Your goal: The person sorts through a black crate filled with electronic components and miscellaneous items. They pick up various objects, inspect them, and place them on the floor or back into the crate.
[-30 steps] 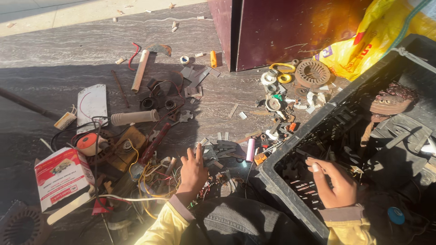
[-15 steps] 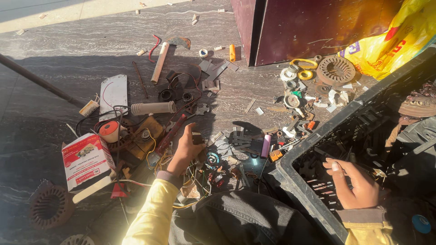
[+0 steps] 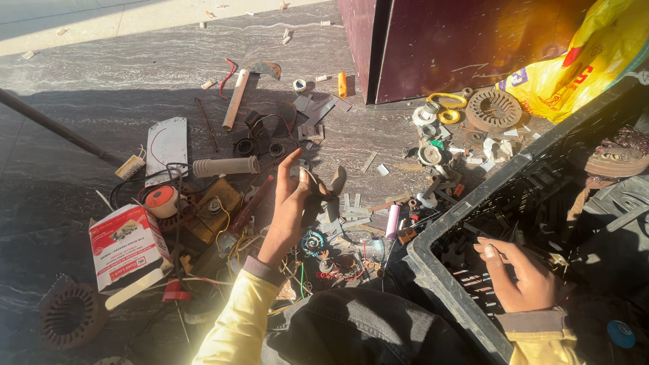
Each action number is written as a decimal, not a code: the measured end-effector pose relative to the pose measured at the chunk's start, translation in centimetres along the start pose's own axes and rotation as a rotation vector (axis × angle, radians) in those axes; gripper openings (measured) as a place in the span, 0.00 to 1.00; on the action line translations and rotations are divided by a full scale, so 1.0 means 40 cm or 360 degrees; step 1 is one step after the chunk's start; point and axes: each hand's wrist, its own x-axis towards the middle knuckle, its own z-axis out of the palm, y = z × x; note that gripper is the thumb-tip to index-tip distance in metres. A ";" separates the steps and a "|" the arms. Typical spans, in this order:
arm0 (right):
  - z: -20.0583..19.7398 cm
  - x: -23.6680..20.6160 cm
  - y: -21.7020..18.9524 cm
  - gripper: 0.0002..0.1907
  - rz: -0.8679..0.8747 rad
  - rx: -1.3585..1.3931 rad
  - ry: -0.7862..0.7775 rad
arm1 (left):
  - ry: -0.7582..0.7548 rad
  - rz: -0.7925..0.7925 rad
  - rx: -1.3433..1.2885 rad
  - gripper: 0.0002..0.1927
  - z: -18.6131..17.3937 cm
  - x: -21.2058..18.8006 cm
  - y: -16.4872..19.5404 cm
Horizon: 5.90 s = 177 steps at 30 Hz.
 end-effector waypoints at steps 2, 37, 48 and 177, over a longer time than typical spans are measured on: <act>-0.002 -0.002 -0.011 0.13 -0.0061 0.0084 -0.0004 | -0.0105 0.0057 -0.0073 0.27 0.052 -0.009 0.022; -0.029 -0.045 0.010 0.13 0.0564 0.1099 0.0852 | -0.0757 0.0308 0.0974 0.43 0.602 -0.241 -0.023; -0.034 -0.054 0.105 0.23 0.0544 0.0855 0.1291 | -0.1230 0.0857 0.1138 0.59 0.627 -0.268 -0.018; -0.052 -0.109 0.376 0.22 0.0325 -0.0667 0.0905 | -0.0937 0.0371 0.1865 0.33 -0.337 0.164 -0.213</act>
